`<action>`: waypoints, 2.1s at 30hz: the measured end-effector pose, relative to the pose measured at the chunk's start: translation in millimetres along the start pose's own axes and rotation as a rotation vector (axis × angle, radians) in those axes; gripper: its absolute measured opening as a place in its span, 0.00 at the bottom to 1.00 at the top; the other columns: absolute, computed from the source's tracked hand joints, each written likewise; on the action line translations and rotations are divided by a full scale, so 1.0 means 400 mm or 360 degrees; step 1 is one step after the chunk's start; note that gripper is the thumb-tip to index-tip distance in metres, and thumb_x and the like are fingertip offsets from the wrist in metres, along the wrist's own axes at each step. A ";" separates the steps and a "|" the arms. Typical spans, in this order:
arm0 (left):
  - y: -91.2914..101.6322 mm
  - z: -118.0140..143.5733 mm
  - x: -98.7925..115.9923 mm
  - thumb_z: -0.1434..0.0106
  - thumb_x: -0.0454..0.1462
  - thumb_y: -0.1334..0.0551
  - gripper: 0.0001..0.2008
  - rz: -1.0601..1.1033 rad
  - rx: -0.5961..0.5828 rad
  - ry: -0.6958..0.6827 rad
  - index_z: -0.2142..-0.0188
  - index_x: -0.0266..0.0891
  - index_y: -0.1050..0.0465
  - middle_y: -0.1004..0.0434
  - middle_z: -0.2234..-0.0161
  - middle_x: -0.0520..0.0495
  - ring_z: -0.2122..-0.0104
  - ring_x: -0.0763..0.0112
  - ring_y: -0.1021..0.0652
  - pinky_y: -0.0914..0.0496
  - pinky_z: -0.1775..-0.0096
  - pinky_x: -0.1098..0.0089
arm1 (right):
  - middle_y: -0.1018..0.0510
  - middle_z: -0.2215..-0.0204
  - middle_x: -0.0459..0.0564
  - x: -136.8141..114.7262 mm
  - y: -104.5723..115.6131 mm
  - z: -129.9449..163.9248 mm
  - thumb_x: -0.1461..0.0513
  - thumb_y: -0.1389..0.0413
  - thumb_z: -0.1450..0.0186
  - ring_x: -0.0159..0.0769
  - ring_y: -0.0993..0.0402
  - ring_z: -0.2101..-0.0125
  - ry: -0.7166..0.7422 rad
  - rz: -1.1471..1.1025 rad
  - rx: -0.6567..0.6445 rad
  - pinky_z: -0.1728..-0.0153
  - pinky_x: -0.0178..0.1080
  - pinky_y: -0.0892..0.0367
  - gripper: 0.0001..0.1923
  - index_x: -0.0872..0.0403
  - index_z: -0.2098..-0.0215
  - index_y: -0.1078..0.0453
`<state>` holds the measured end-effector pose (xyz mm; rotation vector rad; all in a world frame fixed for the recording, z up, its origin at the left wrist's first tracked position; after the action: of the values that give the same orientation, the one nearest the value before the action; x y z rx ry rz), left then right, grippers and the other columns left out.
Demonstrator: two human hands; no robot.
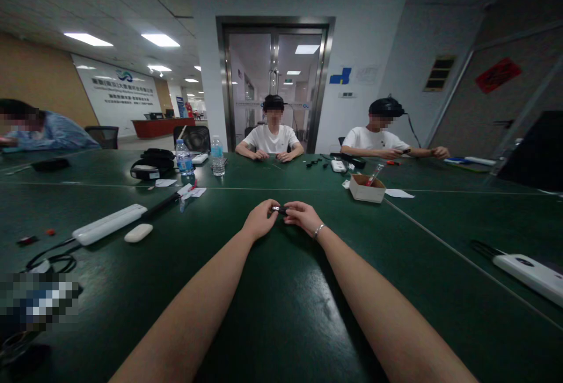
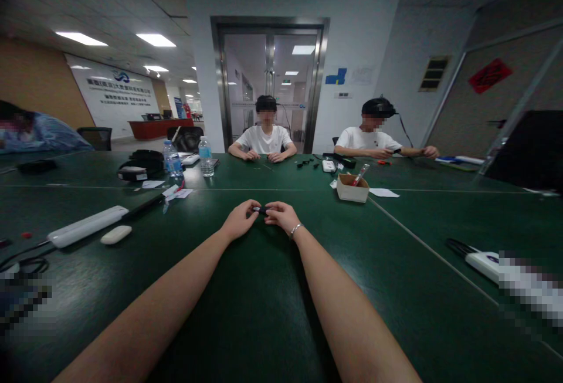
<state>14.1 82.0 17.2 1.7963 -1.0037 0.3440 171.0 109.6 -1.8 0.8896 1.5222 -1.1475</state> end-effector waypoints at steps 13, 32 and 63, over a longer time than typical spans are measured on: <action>-0.010 0.002 -0.019 0.39 0.44 0.48 0.11 -0.0052 -0.0165 0.0129 0.63 0.44 0.32 0.25 0.70 0.51 0.70 0.71 0.26 0.35 0.66 0.72 | 0.25 0.80 0.49 -0.002 0.005 0.002 0.75 0.46 0.42 0.30 0.26 0.81 -0.0031 0.0022 0.0021 0.79 0.30 0.27 0.07 0.62 0.66 0.31; -0.021 -0.002 -0.035 0.37 0.51 0.60 0.25 -0.0058 -0.0252 0.0200 0.73 0.40 0.33 0.28 0.78 0.51 0.76 0.70 0.29 0.38 0.70 0.72 | 0.26 0.77 0.48 -0.010 0.000 0.008 0.75 0.46 0.44 0.30 0.26 0.80 -0.0075 -0.0025 -0.0070 0.77 0.30 0.27 0.10 0.61 0.65 0.31; -0.032 -0.015 -0.050 0.45 0.42 0.41 0.11 0.0480 -0.0026 0.0086 0.64 0.39 0.34 0.28 0.69 0.50 0.68 0.72 0.28 0.34 0.63 0.71 | 0.26 0.81 0.52 0.003 0.011 -0.005 0.69 0.42 0.41 0.30 0.28 0.82 -0.0141 -0.0098 -0.0002 0.80 0.31 0.28 0.03 0.62 0.68 0.31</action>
<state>12.8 98.7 -0.7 1.6124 -1.2376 0.5652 174.4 112.7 -4.0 0.7855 1.4862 -1.2145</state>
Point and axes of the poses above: each hand's wrist, its own z-axis away from the middle knuckle, its own y-axis out of the back of the hand, x = y × z, the point moved 3 cm from there along -z, towards the middle knuckle
